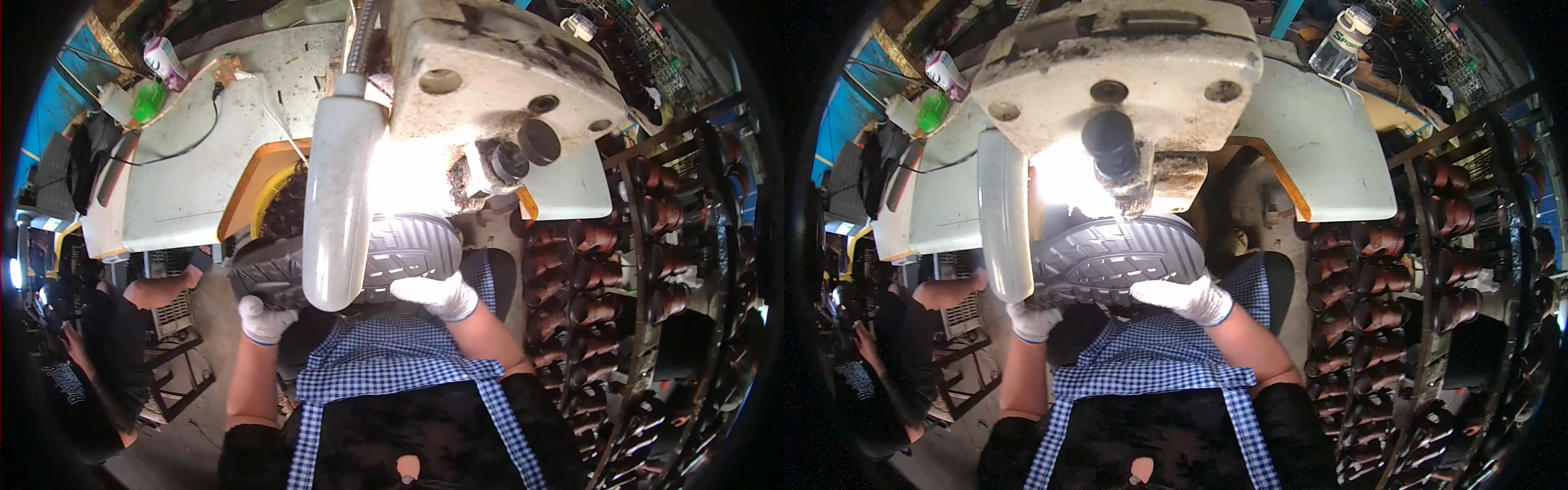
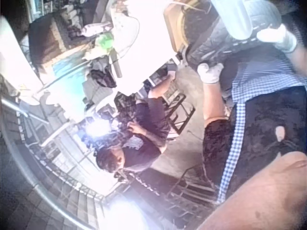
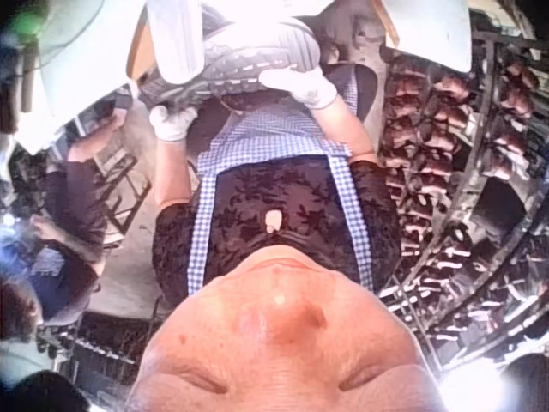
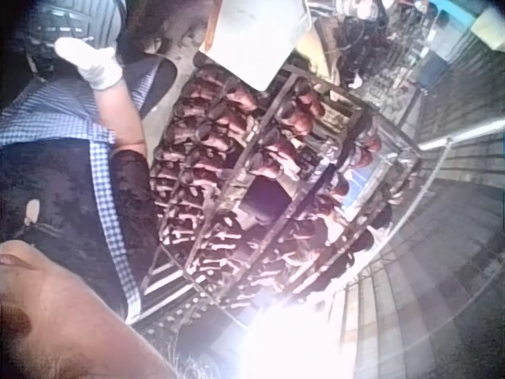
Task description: Stitching the sole to the shoe upper using an industrial sewing machine.
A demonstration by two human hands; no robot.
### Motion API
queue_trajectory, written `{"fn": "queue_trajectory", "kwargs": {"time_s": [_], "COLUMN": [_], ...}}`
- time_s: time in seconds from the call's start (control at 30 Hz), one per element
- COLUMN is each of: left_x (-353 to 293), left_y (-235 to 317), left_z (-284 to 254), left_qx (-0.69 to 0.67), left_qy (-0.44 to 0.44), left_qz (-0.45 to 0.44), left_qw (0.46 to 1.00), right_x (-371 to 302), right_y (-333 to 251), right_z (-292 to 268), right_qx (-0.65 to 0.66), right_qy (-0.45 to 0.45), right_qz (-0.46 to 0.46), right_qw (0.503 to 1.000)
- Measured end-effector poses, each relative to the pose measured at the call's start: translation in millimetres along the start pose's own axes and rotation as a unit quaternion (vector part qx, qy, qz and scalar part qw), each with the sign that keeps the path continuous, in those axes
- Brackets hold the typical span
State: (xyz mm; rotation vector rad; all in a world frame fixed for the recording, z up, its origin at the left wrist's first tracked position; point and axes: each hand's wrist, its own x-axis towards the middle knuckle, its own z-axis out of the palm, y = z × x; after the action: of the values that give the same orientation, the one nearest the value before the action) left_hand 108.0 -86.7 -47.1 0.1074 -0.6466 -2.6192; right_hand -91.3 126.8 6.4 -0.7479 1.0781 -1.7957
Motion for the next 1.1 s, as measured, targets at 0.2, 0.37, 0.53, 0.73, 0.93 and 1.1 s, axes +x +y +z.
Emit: {"fn": "queue_trajectory", "kwargs": {"time_s": [0.2, 0.37, 0.53, 0.73, 0.93, 1.1], "left_x": [4, 48, 51, 38, 27, 41], "left_y": [4, 2, -19, -39, -75, -68], "left_z": [17, 54, 96, 97, 78, 82], "left_qx": [0.125, 0.212, 0.297, 0.339, 0.228, 0.395], "left_qy": [0.109, -0.095, 0.025, 0.091, 0.16, 0.026], "left_qz": [0.029, -0.064, -0.132, -0.037, -0.005, -0.049], "left_qw": [0.986, 0.971, 0.945, 0.936, 0.96, 0.917], "right_x": [21, 48, 48, 0, -28, -10], "right_y": [-43, -73, -81, -25, 2, -56], "right_z": [-2, -5, -6, 31, 16, -8], "right_qx": [-0.028, -0.098, -0.151, -0.319, -0.316, -0.563], "right_qy": [-0.064, -0.187, -0.214, 0.214, 0.22, 0.074], "right_qz": [0.137, 0.215, 0.122, -0.212, -0.121, -0.17], "right_qw": [0.988, 0.953, 0.957, 0.898, 0.915, 0.805]}}
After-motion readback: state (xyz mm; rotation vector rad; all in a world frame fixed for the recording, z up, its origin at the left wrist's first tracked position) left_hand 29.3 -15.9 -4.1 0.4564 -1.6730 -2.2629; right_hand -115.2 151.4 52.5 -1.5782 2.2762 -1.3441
